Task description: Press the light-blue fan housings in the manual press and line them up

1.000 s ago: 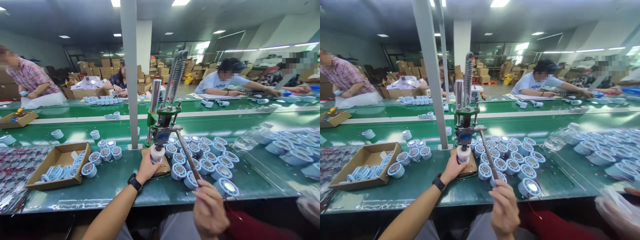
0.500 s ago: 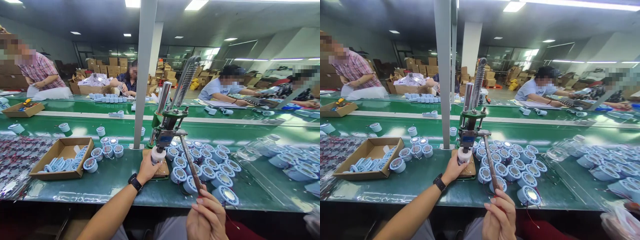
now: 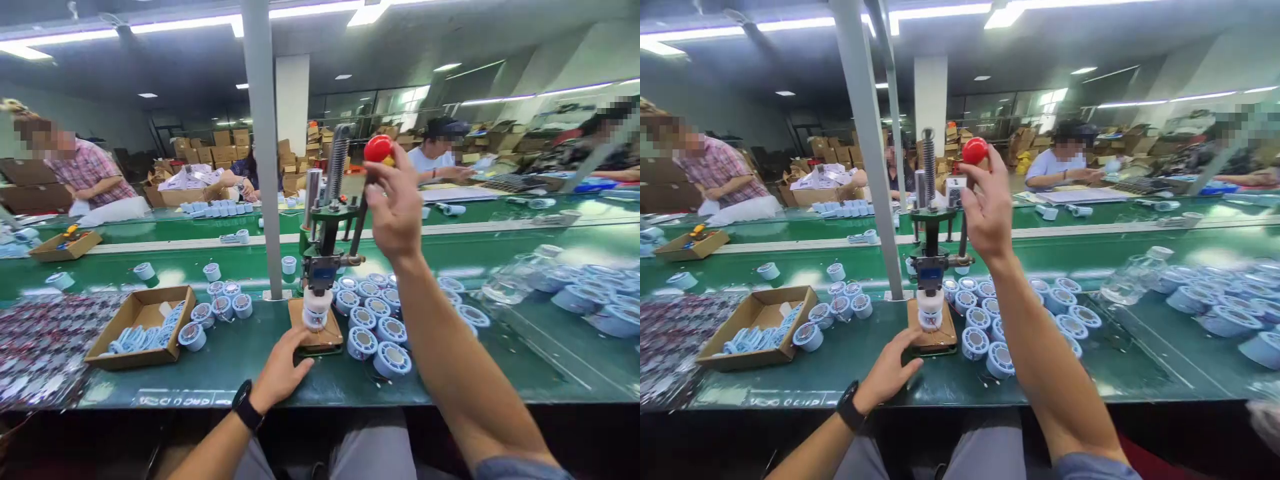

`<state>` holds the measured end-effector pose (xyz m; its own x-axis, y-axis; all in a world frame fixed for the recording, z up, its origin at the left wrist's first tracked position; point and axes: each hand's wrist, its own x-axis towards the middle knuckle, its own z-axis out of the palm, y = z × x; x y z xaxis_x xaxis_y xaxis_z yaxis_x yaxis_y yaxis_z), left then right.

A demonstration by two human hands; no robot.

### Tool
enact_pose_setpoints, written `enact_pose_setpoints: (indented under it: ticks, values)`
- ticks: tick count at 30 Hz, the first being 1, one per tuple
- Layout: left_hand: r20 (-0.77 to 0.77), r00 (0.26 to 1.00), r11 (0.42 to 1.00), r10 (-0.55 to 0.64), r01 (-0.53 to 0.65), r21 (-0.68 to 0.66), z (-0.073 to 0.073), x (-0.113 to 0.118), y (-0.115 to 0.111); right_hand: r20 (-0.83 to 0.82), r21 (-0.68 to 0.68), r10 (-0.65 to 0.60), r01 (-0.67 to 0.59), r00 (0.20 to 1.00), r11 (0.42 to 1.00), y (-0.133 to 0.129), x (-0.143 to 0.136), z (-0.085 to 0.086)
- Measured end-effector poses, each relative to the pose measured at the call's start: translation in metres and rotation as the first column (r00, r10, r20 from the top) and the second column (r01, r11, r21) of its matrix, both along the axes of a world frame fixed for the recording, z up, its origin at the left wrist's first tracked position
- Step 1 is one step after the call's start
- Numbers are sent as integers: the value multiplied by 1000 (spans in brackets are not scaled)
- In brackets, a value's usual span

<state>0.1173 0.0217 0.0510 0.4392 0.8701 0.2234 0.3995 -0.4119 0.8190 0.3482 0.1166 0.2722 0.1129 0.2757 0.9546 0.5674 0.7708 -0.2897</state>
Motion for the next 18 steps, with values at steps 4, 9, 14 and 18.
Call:
enact_pose_setpoints:
  ticks: [4,9,14,18]
  values:
    - [-117,981,978,153,-133,157,31,-86,-11,-390,-32,4,-18,921,999,-29,-44,-140]
    - [-448,578,724,682,-622,299,75,-235,50,-344,-666,-158,-122,925,736,-44,-78,-249]
    - [-611,575,796,544,-584,159,76,-285,100,-362,-641,-252,-43,897,766,-46,-98,-239]
    - [-660,600,861,452,-487,147,63,-276,108,-217,-540,-233,83,948,838,-85,-91,-233]
